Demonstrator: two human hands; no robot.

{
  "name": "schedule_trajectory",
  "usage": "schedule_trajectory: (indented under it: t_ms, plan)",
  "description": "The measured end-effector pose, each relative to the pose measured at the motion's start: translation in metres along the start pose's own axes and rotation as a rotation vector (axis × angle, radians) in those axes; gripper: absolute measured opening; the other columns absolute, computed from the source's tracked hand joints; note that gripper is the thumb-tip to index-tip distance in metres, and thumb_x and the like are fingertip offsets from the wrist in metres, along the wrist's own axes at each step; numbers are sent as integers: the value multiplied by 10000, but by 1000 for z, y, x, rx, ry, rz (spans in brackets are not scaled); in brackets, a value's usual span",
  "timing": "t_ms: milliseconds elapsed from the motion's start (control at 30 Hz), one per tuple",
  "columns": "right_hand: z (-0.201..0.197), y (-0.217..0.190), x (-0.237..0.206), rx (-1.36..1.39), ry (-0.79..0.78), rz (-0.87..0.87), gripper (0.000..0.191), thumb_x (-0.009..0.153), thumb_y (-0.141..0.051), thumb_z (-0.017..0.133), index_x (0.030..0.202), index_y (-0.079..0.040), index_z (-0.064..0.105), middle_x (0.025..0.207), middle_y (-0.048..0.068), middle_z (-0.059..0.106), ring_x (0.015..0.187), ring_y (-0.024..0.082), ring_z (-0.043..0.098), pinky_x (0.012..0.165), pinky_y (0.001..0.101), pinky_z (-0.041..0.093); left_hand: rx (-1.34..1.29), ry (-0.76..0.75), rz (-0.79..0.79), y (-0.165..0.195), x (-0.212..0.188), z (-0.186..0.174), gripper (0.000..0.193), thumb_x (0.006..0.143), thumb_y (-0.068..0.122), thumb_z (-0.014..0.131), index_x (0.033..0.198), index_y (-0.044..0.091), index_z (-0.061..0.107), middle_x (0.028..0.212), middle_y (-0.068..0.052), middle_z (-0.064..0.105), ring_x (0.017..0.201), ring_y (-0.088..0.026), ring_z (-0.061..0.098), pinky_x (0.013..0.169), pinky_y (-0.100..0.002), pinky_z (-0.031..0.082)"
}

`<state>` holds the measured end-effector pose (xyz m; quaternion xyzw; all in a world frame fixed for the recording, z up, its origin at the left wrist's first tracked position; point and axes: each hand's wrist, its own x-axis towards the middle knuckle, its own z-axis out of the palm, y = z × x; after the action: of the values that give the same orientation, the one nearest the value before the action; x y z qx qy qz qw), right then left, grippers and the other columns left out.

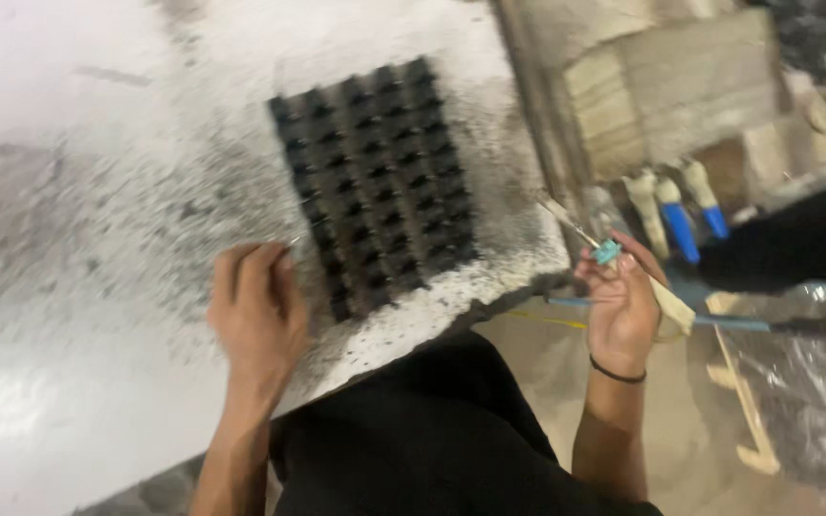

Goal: The person solders small black electronic components arranged in a grid on a workbench, holding each component steady with one hand while applying a soldering iron with the other, working through the components one at a time. A pile of unsoldered components sits nearby on the bench.

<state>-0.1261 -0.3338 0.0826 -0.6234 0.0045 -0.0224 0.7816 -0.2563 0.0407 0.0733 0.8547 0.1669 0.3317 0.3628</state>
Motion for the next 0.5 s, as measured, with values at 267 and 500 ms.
schedule_trajectory:
  t_ms: [267, 500]
  plan:
    - [-110, 3, 19, 638, 383, 77, 361, 998, -276, 654, 1259, -30, 616, 1186, 169, 697, 1113, 302, 675, 1040, 414, 540, 69, -36, 6, 41, -18, 30, 54, 1035, -7, 699, 1085, 5, 683, 1076, -157, 642, 839, -252, 637, 685, -347, 517]
    - [-99, -17, 44, 39, 14, 223, 311, 985, -180, 687, 1222, 14, 740, 1004, 220, 739, 866, 305, 656, 732, 405, 505, 137, -16, 104, 47, -26, 35, 43, 1030, -14, 702, 1063, 1, 678, 1041, -142, 655, 907, -267, 654, 735, -358, 528]
